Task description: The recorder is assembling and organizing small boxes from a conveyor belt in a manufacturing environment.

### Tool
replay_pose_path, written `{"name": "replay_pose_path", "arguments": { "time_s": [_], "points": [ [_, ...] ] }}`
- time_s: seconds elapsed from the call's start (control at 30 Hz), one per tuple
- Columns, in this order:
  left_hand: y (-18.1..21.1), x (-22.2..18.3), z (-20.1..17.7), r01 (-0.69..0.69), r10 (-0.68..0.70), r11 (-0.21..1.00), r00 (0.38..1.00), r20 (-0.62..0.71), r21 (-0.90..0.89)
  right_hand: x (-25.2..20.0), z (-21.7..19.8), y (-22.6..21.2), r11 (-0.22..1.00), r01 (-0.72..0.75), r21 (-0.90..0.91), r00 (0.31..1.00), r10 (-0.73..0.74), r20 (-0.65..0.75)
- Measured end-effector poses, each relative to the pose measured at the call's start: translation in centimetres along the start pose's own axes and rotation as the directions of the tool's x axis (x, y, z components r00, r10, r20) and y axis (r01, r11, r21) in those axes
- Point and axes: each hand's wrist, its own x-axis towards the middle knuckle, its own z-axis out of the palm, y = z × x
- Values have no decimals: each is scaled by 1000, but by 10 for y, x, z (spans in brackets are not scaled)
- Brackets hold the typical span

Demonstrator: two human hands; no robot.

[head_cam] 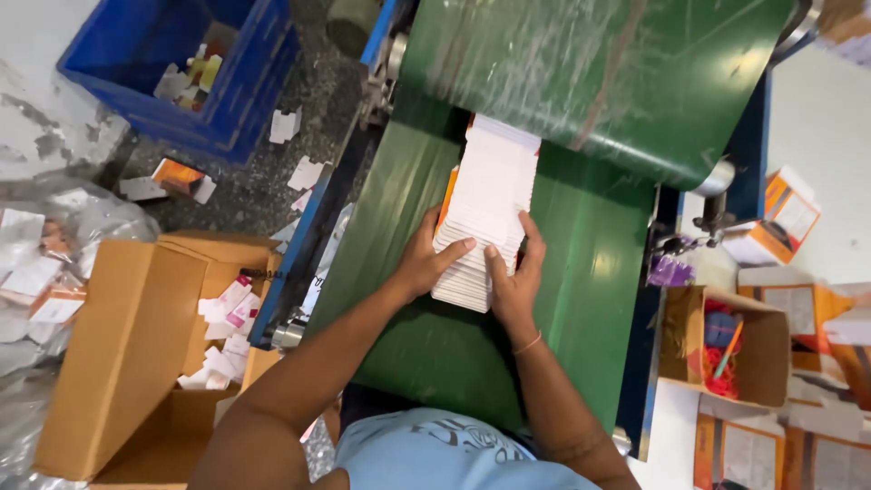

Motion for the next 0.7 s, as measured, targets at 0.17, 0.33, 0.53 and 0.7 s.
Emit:
{"name": "replay_pose_path", "arguments": {
  "time_s": [0.17, 0.33, 0.53, 0.7],
  "points": [
    [-7, 0, -2, -49, 54, 995, 997, 53, -89, -2, -1, -1, 997, 3, -71, 1000, -3, -2],
    [-11, -2, -4, -41, 45, 995, 998, 44, -87, -2, -2, 0, 1000, 9, -20, 999, -8, 36],
    [-1, -12, -7, -94, 94, 995, 995, 30, -26, -8, 1, -11, 974, 13, 228, 997, -29, 66],
    [-8, -18, -6, -122, 124, 991, 991, 54, -49, -16, -1, -8, 994, 3, 105, 999, -8, 43]
  ]
}}
